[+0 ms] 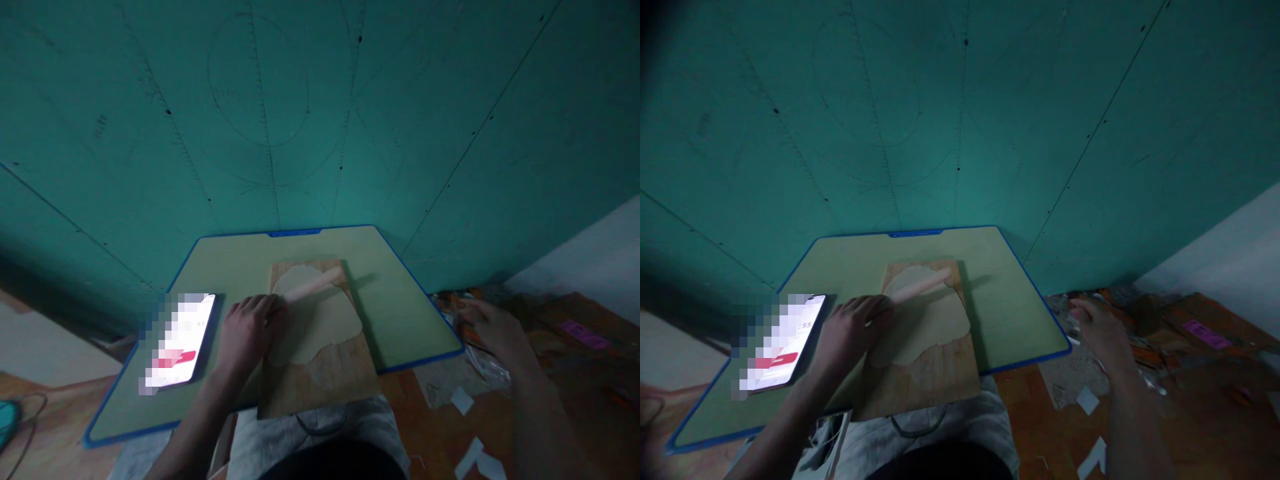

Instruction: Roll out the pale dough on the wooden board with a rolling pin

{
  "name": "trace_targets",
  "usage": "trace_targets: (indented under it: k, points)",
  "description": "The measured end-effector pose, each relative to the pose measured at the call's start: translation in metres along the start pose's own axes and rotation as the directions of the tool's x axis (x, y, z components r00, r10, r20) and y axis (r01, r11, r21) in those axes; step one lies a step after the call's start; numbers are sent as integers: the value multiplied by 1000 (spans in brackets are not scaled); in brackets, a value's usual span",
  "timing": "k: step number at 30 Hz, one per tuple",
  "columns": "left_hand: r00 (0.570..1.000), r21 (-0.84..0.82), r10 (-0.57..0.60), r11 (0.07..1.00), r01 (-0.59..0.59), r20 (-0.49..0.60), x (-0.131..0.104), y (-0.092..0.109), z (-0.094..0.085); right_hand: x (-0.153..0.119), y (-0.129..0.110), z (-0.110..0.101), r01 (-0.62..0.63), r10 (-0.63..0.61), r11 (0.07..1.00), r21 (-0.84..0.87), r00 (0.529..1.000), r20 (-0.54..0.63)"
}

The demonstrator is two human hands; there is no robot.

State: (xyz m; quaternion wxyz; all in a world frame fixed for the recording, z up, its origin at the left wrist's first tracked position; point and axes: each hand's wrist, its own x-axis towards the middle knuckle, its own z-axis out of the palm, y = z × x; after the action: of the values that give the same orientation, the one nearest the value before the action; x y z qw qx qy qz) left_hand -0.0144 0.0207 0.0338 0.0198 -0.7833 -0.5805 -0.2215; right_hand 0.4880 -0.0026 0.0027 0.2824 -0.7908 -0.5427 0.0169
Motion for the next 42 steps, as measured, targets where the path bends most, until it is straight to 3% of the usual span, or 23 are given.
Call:
trace_targets:
  k: [2,5,9,15,18,21,23,26,30,33,34,37,38,39,42]
  points:
    - [999,-52,-33,998,32,-21,-7,-7,-3,4,-23,4,45,-46,995,89,999,4]
    - [998,-61,55,997,-57,-35,-16,-7,-4,8,-69,18,138,-149,962,234,988,29]
    - [987,3,155,988,-155,31,-21,9,-1,11,-141,45,317,-405,839,442,907,117]
    - [987,-9,149,989,-150,-68,-29,22,10,7,-246,88,516,-661,735,440,689,297]
    - [981,-27,153,987,-157,-116,-34,19,16,0,-288,106,611,-723,688,392,525,449]
    - [981,-43,157,986,-163,-114,-36,17,19,-2,-306,121,659,-713,659,361,397,578]
    - [981,-35,161,986,-166,-108,-36,17,20,3,-301,130,688,-704,641,340,350,618]
    - [979,-23,168,985,-172,-116,-36,18,20,20,-277,137,721,-689,632,283,356,631]
    - [980,-38,148,987,-154,-129,-35,20,20,39,-251,139,720,-658,670,180,464,594]
    - [978,-35,150,987,-156,-147,-35,20,22,36,-251,140,701,-647,696,152,522,555]
    - [977,-30,151,987,-157,-151,-36,20,22,33,-253,141,704,-664,688,177,510,547]
    - [979,-16,147,988,-151,-141,-36,19,23,31,-256,143,720,-716,636,279,415,561]
    - [980,-16,148,988,-151,-135,-36,19,22,34,-253,143,715,-710,641,279,414,570]
    - [980,-18,149,988,-153,-129,-36,19,22,39,-249,142,703,-689,663,257,439,576]
    - [982,-31,147,988,-151,-117,-35,20,21,58,-233,136,639,-591,758,132,587,553]
